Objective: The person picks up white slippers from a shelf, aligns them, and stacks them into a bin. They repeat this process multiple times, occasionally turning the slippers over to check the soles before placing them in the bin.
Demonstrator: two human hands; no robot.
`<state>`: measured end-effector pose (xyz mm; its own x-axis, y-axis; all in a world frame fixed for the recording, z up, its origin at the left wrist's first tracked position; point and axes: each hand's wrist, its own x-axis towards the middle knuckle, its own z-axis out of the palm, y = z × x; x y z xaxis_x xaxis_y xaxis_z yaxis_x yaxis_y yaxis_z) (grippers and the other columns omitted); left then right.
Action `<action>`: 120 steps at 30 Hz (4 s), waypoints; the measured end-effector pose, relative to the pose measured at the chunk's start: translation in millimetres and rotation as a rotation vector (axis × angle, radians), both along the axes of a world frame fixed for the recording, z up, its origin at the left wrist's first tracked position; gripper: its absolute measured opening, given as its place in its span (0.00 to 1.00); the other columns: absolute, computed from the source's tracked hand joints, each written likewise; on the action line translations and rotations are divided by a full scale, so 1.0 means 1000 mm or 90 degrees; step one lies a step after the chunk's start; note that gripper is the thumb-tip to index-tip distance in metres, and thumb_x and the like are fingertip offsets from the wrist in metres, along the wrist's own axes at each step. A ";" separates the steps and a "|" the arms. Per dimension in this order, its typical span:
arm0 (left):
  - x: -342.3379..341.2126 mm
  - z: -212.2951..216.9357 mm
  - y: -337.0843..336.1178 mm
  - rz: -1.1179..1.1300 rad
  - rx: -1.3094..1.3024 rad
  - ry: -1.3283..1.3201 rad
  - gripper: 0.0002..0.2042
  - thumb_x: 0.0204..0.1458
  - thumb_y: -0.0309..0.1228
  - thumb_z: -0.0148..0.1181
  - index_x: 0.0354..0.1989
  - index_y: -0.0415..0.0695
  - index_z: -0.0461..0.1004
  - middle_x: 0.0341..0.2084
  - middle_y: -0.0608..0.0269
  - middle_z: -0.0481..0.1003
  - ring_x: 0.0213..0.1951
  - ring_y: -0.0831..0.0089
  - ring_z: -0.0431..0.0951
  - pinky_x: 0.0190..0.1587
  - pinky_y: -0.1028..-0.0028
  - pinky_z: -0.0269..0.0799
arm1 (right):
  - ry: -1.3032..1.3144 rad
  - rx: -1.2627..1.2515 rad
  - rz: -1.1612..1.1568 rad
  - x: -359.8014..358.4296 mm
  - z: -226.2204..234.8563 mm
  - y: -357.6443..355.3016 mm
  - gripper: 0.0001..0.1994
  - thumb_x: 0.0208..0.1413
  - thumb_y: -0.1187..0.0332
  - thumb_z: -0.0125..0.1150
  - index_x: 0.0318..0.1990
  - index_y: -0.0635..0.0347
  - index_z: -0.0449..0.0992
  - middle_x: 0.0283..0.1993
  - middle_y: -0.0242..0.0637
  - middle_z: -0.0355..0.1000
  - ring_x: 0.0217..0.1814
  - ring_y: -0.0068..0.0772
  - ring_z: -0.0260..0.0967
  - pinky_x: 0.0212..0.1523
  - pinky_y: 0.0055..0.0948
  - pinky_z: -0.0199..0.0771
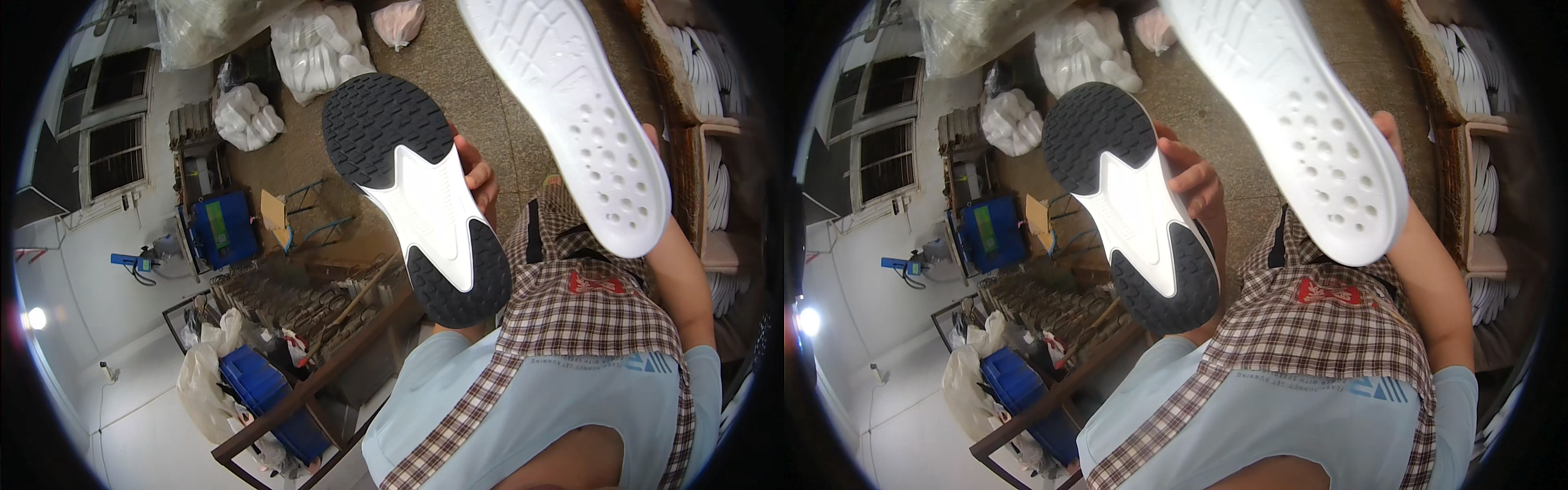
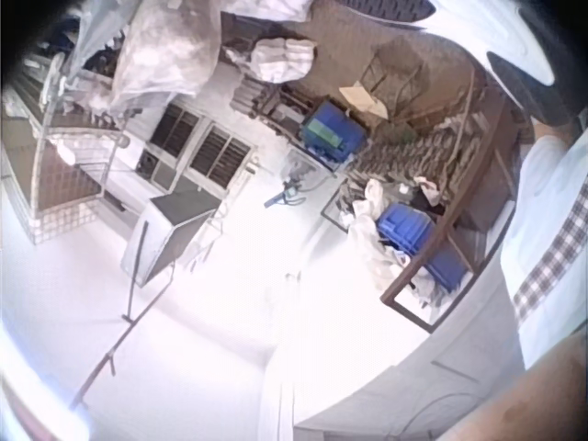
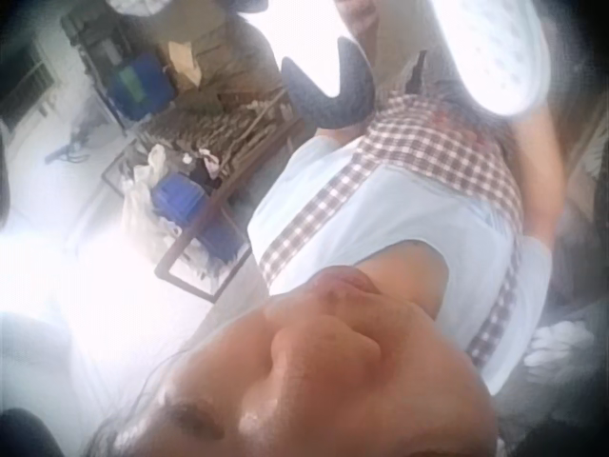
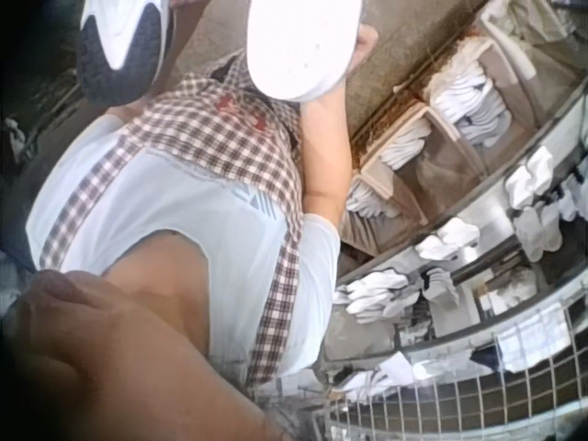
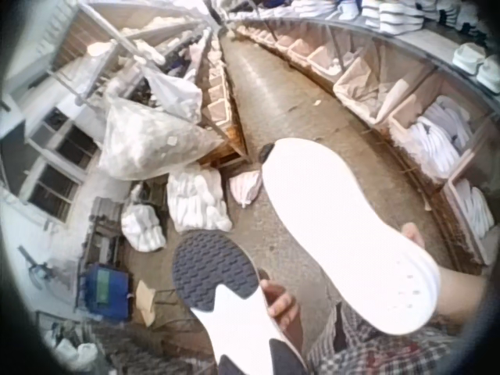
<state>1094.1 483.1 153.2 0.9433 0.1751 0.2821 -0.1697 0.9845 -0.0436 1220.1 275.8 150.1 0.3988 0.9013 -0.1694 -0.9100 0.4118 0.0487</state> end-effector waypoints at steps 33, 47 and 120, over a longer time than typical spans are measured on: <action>0.022 0.005 -0.012 -0.091 -0.089 0.013 0.35 0.50 0.51 0.54 0.57 0.36 0.55 0.38 0.54 0.64 0.34 0.67 0.67 0.24 0.71 0.71 | 0.014 0.009 -0.030 -0.006 -0.008 -0.042 0.33 0.43 0.62 0.47 0.59 0.71 0.61 0.45 0.59 0.71 0.42 0.53 0.74 0.33 0.40 0.83; 0.028 0.023 -0.009 -0.071 0.136 0.201 0.36 0.48 0.43 0.61 0.60 0.35 0.53 0.48 0.48 0.65 0.46 0.62 0.70 0.38 0.66 0.78 | -0.081 -0.010 -0.003 0.006 -0.019 -0.044 0.35 0.42 0.60 0.48 0.61 0.69 0.59 0.49 0.59 0.69 0.45 0.52 0.73 0.38 0.41 0.82; 0.078 -0.001 -0.022 -0.242 0.639 0.279 0.43 0.39 0.26 0.70 0.65 0.45 0.50 0.56 0.63 0.63 0.55 0.71 0.65 0.55 0.68 0.64 | -0.934 -0.630 -0.002 0.025 -0.015 -0.073 0.57 0.37 0.54 0.74 0.67 0.67 0.38 0.66 0.52 0.51 0.68 0.44 0.49 0.65 0.36 0.48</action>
<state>1172.2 460.6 152.2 0.9381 -0.2585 -0.2304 0.3374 0.5331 0.7759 1244.8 202.7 135.2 0.7099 0.6913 -0.1347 0.0282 -0.2190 -0.9753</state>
